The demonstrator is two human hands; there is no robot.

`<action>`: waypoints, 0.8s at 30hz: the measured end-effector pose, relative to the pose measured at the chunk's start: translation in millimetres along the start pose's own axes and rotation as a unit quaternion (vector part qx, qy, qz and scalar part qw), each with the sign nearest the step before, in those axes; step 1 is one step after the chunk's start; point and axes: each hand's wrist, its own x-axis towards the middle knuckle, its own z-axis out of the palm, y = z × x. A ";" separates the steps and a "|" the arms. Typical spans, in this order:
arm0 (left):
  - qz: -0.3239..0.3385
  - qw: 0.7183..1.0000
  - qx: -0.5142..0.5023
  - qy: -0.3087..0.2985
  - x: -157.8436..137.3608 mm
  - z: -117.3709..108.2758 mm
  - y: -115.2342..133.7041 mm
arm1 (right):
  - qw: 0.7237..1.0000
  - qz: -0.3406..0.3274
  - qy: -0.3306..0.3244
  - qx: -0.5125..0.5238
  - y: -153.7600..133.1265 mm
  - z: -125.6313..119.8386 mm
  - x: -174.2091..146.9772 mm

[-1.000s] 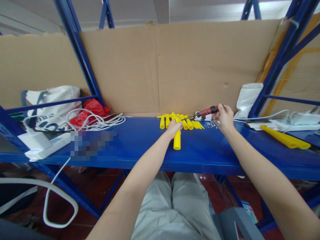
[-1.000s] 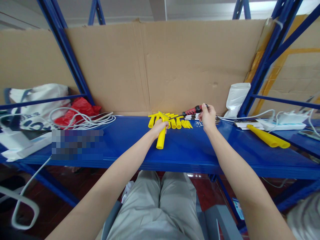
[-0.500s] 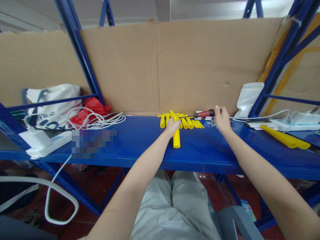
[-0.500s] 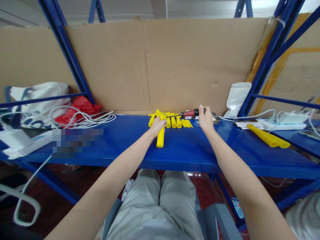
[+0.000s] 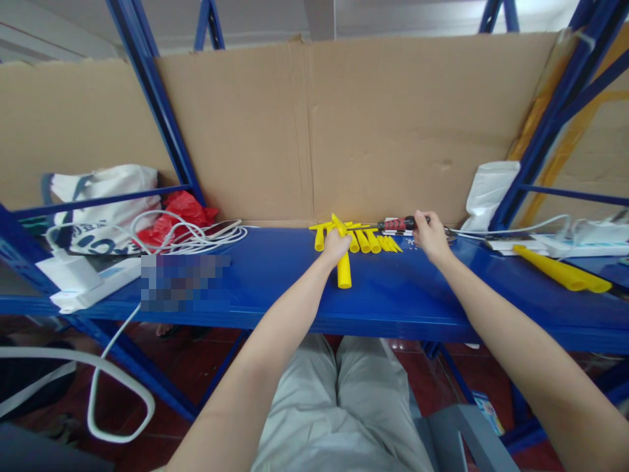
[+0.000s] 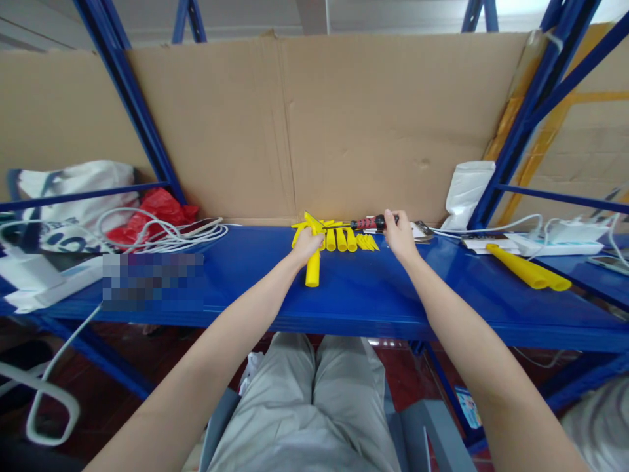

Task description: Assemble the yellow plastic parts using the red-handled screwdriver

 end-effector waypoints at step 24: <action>-0.008 1.000 -0.016 0.001 5.8 -4.9 0.0 | 1.000 0.000 -0.018 -0.017 -10.4 3.8 -9.8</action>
